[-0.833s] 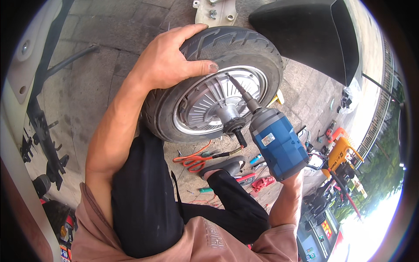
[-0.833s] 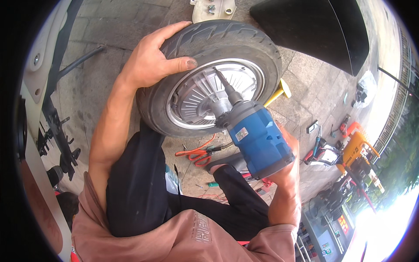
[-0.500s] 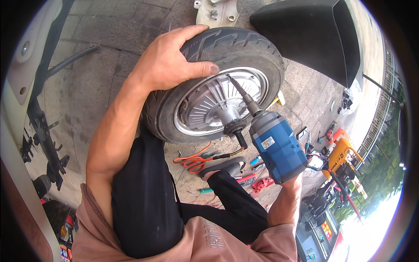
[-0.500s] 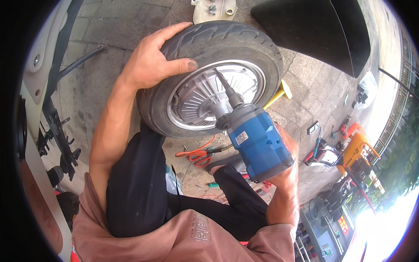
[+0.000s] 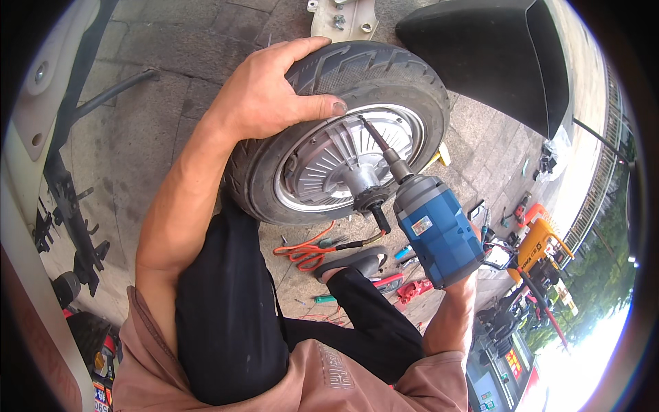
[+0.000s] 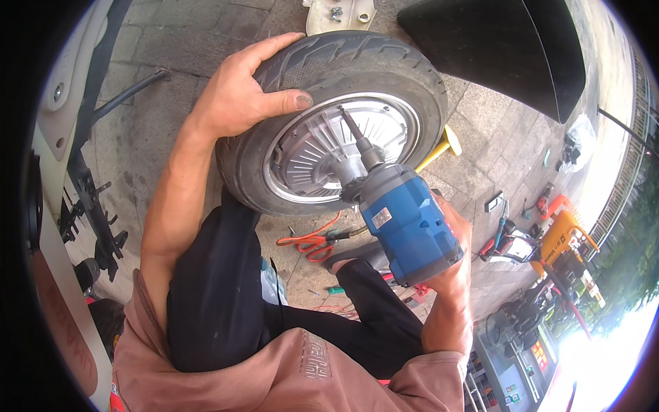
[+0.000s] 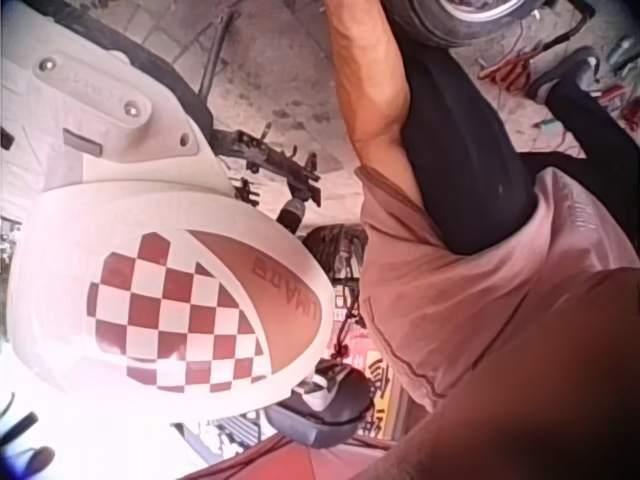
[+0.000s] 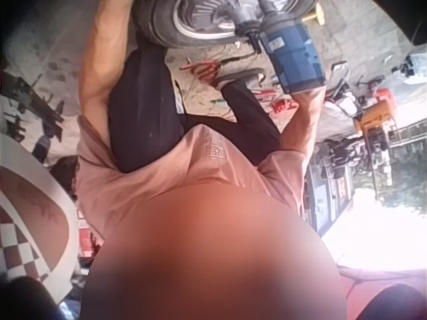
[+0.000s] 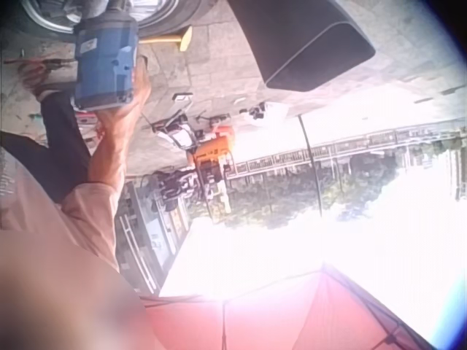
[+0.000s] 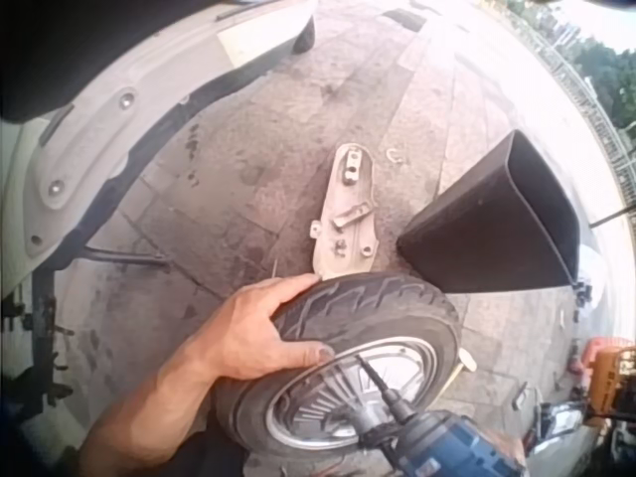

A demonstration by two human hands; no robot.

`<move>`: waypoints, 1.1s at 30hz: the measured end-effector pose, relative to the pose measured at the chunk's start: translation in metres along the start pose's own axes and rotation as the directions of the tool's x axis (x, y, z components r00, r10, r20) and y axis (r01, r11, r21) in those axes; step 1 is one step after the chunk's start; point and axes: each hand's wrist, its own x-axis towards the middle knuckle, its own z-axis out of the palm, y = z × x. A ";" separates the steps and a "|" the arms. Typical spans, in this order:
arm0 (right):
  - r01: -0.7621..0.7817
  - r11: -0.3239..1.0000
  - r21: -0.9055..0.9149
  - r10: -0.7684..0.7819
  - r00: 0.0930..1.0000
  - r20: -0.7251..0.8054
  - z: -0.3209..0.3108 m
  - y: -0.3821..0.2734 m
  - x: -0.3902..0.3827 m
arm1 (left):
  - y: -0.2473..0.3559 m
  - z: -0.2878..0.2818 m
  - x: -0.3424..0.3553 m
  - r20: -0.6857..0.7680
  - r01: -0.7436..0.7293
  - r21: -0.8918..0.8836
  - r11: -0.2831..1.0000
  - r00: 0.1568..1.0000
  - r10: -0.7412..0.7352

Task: The person uses a corded impact wrench to repeatedly tighten bolts on a motorcycle wheel hub. They hold the wheel with one hand and operate the tool with the other, rotating the wheel to access different bolt positions.

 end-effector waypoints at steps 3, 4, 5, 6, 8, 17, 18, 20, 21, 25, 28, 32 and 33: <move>0.022 1.000 0.005 -0.022 1.000 0.014 -0.001 0.002 0.001 | -0.001 0.000 0.000 -0.003 -0.013 0.005 1.000 1.000 0.013; 0.014 1.000 0.017 -0.014 0.999 0.030 -0.002 0.004 0.001 | -0.001 0.000 0.000 -0.005 -0.021 0.009 1.000 1.000 0.021; -0.038 0.998 0.052 0.034 0.997 0.064 -0.003 0.006 0.002 | -0.001 0.000 0.001 -0.012 -0.026 0.021 0.999 1.000 0.026; -0.094 0.992 0.082 0.085 0.991 0.105 -0.004 0.006 0.002 | -0.001 0.000 0.001 -0.018 -0.030 0.030 0.999 0.999 0.030; -0.072 0.997 0.039 0.068 0.993 0.096 -0.003 0.008 0.001 | -0.001 0.000 0.001 -0.019 -0.028 0.032 0.999 0.999 0.029; 0.021 0.997 -0.079 -0.011 0.991 0.134 -0.007 0.007 0.004 | 0.005 -0.004 0.000 0.080 0.102 0.007 0.995 0.992 -0.103; -0.001 0.998 -0.059 0.009 0.991 0.131 -0.007 0.006 0.004 | 0.005 -0.004 0.000 0.077 0.105 0.008 0.994 0.991 -0.105; -0.007 0.999 -0.054 0.015 0.990 0.143 -0.009 0.005 0.005 | 0.006 -0.004 0.000 0.067 0.111 0.027 0.993 0.991 -0.113; -0.014 0.998 -0.055 0.022 0.989 0.147 -0.010 0.004 0.004 | 0.006 -0.004 -0.001 0.061 0.114 0.040 0.993 0.991 -0.116; 0.041 0.993 -0.111 -0.029 0.994 0.108 -0.015 0.003 -0.004 | 0.005 -0.004 -0.001 0.062 0.144 0.012 0.990 0.988 -0.144; -0.029 0.991 -0.130 0.044 0.993 0.114 -0.026 0.007 -0.021 | 0.004 -0.004 -0.001 0.081 0.146 -0.018 0.989 0.986 -0.144; -0.232 0.930 0.285 0.254 0.966 -0.043 -0.021 0.027 -0.043 | 0.003 -0.004 -0.001 0.073 0.119 0.012 0.993 0.990 -0.120; -0.007 0.995 -0.100 0.004 0.999 -0.038 -0.026 0.036 -0.043 | 0.003 -0.003 -0.001 0.061 0.113 0.011 0.994 0.992 -0.113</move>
